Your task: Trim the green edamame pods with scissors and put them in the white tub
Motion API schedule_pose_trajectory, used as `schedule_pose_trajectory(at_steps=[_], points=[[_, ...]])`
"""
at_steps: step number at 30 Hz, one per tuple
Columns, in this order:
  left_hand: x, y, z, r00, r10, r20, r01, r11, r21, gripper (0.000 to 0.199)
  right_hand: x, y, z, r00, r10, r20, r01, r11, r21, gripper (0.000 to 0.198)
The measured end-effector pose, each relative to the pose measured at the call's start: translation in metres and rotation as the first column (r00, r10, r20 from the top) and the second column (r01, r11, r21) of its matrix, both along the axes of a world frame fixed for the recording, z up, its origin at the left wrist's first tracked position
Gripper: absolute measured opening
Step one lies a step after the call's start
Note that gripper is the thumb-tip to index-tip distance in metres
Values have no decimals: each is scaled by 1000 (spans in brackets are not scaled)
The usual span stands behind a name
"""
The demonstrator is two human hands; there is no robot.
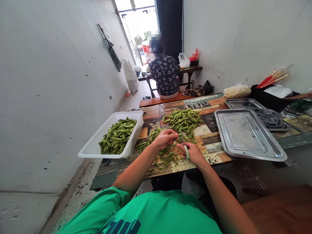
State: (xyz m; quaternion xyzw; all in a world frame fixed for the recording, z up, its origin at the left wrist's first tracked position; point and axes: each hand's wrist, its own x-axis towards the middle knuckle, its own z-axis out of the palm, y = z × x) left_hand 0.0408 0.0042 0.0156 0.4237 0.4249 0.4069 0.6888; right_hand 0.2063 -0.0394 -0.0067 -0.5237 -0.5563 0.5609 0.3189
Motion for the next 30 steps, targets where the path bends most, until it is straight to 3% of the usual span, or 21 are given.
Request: schedule_pose_trajectory(at_steps=[7,10,11,13,15,16,17,19,21,23,25,27,28,30], points=[[-1,-8,1,959,129,-251,-102,988,119,30,-3,-1,-7,999,11,53,-14,998,64,42],[-13,-17,15,845,254,-470,-123,949,291,22,-4,0,-8,1000,-13,-6,13,1000,-8,41],[-21,-21,23,769,340,-541,-128,911,392,20,-4,1,-9,999,-24,-25,23,999,-39,41],[-45,-31,40,546,576,-608,-155,783,602,16,-1,3,-10,998,-46,-46,42,995,-85,43],[-76,-41,58,238,765,-599,-201,642,740,17,3,5,-12,997,-57,-56,51,993,-102,44],[-92,-45,66,70,798,-599,-214,598,772,20,5,6,-12,997,-57,-60,51,994,-101,44],[-108,-49,71,-71,790,-609,-203,587,784,22,6,6,-13,996,-57,-64,50,994,-101,44],[-129,-53,77,-260,722,-642,-154,625,765,27,7,6,-14,995,-65,-69,57,992,-109,44],[-133,-53,74,-339,674,-657,-101,668,737,31,7,5,-13,994,-75,-79,65,990,-122,44],[-119,-47,65,-286,676,-679,-25,703,710,31,6,4,-12,993,-78,-92,66,990,-128,43],[-93,-34,53,-93,643,-760,92,765,637,28,6,3,-11,992,-76,-96,65,991,-120,42],[-64,-15,42,124,535,-836,211,809,549,29,8,1,-11,993,-76,-89,66,991,-116,41],[-50,-3,36,197,491,-849,251,811,528,29,9,0,-11,993,-78,-85,68,991,-117,41],[-27,21,27,259,440,-860,321,801,506,29,12,-2,-13,993,-84,-78,74,990,-124,42]])
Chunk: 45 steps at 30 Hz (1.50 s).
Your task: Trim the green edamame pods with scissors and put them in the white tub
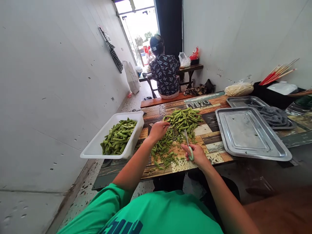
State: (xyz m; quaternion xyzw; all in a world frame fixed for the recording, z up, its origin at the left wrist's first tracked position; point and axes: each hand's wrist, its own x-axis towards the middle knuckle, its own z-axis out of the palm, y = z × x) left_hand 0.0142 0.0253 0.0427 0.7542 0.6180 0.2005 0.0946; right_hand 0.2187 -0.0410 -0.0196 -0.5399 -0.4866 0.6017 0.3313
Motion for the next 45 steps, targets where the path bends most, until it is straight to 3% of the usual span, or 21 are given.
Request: schedule_pose_trajectory(at_steps=[3,6,11,15,19,23,26,29,33,40,45], points=[[27,34,-10,995,-63,-78,60,998,-30,28,4,-2,-4,1000,-9,8,9,1000,12,42],[45,59,-17,983,-58,-172,38,993,-115,25,5,-4,-7,1000,-19,8,19,1000,17,41],[52,75,-25,984,-47,-171,16,984,-178,22,5,-5,-4,999,-1,-50,1,1000,9,39],[37,69,-34,995,-56,-82,41,984,-172,16,6,-5,0,999,-10,-50,11,1000,27,39],[17,53,-44,979,-15,201,55,980,-192,27,2,-1,2,999,-20,-29,20,1000,13,38],[6,34,-47,857,36,514,106,964,-245,31,-6,5,4,999,26,-21,-25,999,38,40],[5,22,-41,750,55,659,161,952,-261,35,-10,8,6,999,43,0,-43,998,54,42],[5,12,-32,716,3,698,271,920,-282,36,-10,10,8,999,52,4,-53,998,38,41],[5,3,-22,678,-100,729,455,835,-308,41,-7,10,10,997,73,-16,-71,995,74,40],[8,-2,-18,707,-42,706,408,839,-360,50,-3,6,11,999,47,-21,-45,996,81,41],[8,-2,-20,715,-60,696,417,836,-356,45,-3,5,13,997,78,23,-81,986,148,40]])
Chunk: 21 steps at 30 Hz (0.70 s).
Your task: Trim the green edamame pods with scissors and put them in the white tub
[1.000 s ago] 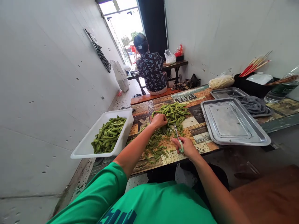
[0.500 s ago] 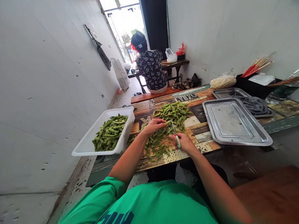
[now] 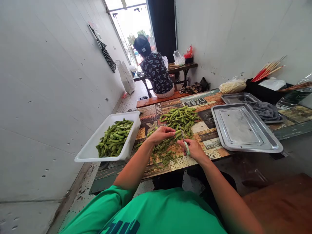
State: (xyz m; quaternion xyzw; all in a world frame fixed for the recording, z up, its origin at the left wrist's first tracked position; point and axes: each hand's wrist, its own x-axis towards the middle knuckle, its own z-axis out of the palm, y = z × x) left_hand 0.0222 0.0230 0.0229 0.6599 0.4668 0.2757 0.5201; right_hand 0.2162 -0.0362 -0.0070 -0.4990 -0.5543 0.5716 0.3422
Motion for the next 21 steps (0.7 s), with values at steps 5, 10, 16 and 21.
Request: schedule_pose_trajectory(at_steps=[5,10,16,21], points=[[1,1,-6,996,25,85,-16,994,-107,31,0,1,-5,995,-48,84,40,994,104,42],[6,2,-7,905,202,375,-80,945,-316,28,-2,0,-6,998,-57,6,57,998,-19,40],[11,-1,-5,778,322,539,-151,929,-337,27,-9,-7,-1,994,-14,-105,-2,989,-147,43],[15,-8,-4,781,341,523,-168,922,-349,26,-15,-7,4,990,-40,-136,20,990,-143,45]])
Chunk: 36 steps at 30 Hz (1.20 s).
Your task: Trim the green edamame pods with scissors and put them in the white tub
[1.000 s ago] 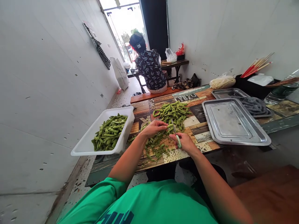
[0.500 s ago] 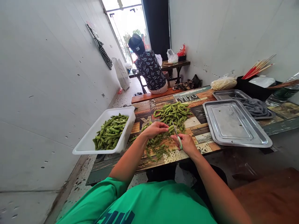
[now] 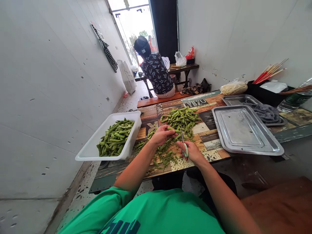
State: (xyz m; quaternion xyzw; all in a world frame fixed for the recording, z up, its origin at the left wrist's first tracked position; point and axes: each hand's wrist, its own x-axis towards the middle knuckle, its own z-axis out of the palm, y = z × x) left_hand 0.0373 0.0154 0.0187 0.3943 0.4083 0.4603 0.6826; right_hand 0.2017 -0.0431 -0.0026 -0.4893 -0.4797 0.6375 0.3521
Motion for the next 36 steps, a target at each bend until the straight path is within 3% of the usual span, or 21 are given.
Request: schedule_pose_trajectory(at_steps=[14,18,20,22,24,26,28,29,30,31,32,33,34,36], points=[[6,-9,-2,999,16,-32,-15,999,40,31,6,7,-7,993,-5,120,2,1000,31,45],[4,-15,3,981,90,-170,-64,987,148,28,6,9,-8,980,15,197,-32,996,84,43],[-8,-22,16,918,198,-344,-108,958,264,23,5,9,-8,984,4,176,-13,998,54,43],[-33,-31,36,730,406,-550,-168,886,431,16,6,9,-9,991,-20,130,20,1000,0,43],[-70,-40,60,404,637,-657,-243,767,594,12,8,10,-11,994,-61,89,64,997,-34,43],[-109,-46,80,42,732,-680,-305,657,689,21,12,11,-13,994,-98,53,101,994,-42,43],[-136,-46,91,-197,648,-735,-248,693,677,36,16,11,-15,990,-138,3,138,989,-46,44],[-140,-44,92,-291,612,-735,-246,695,676,42,17,11,-15,988,-155,-24,154,987,-51,45],[-137,-42,89,-339,593,-730,-221,704,675,43,18,11,-15,984,-173,-44,171,984,-56,45],[-127,-40,84,-338,594,-730,-182,720,670,42,19,11,-15,980,-188,-61,184,981,-62,45],[-111,-36,75,-285,607,-741,-121,744,657,38,19,10,-14,978,-197,-74,192,979,-67,44],[-91,-32,64,-185,618,-764,-34,773,633,32,19,9,-13,976,-202,-84,196,978,-73,43],[-69,-27,51,-33,578,-815,91,814,574,26,19,8,-13,975,-202,-90,195,978,-77,42],[-23,-13,24,178,433,-884,288,836,468,16,20,6,-11,976,-199,-91,192,978,-77,41]])
